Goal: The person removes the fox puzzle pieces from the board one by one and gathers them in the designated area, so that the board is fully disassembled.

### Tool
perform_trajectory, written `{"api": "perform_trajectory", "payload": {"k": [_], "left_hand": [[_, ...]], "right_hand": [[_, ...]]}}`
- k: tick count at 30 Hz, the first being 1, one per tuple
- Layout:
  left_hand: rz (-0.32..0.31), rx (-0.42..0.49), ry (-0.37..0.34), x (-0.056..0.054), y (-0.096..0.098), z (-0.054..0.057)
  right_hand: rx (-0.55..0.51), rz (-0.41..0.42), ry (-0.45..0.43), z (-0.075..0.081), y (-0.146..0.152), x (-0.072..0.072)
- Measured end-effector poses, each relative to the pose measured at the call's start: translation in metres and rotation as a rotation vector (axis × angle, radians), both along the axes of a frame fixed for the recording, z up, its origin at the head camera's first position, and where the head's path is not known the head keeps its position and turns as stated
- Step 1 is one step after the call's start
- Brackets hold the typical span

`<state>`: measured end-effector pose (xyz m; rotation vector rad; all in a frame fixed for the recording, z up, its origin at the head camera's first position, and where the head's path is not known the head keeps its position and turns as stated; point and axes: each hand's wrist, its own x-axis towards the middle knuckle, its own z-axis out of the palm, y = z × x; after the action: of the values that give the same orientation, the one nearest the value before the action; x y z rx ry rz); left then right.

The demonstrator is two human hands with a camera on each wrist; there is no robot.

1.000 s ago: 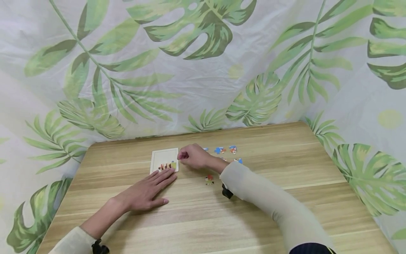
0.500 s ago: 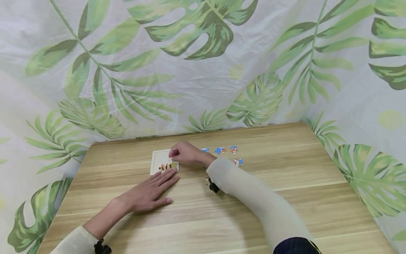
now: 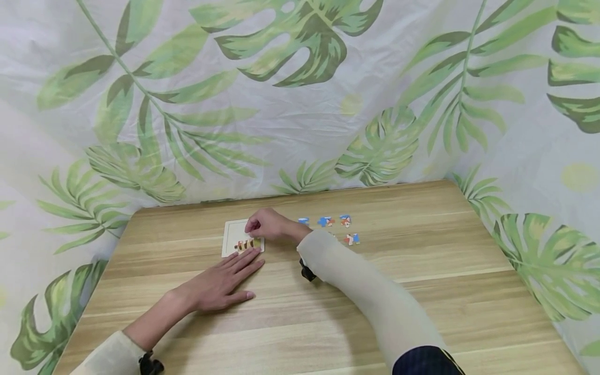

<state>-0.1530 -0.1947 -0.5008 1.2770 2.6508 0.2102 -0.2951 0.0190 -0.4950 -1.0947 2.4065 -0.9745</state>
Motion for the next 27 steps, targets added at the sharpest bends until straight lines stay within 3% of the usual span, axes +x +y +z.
{"api": "perform_trajectory", "payload": {"k": [14, 27], "left_hand": [[-0.010, -0.010, -0.001, -0.002, 0.000, 0.003], [-0.032, 0.006, 0.041, -0.003, 0.001, 0.003]], "right_hand": [[0.010, 0.041, 0.000, -0.002, -0.010, -0.002], [0.055, 0.044, -0.038, -0.002, -0.016, -0.004]]}}
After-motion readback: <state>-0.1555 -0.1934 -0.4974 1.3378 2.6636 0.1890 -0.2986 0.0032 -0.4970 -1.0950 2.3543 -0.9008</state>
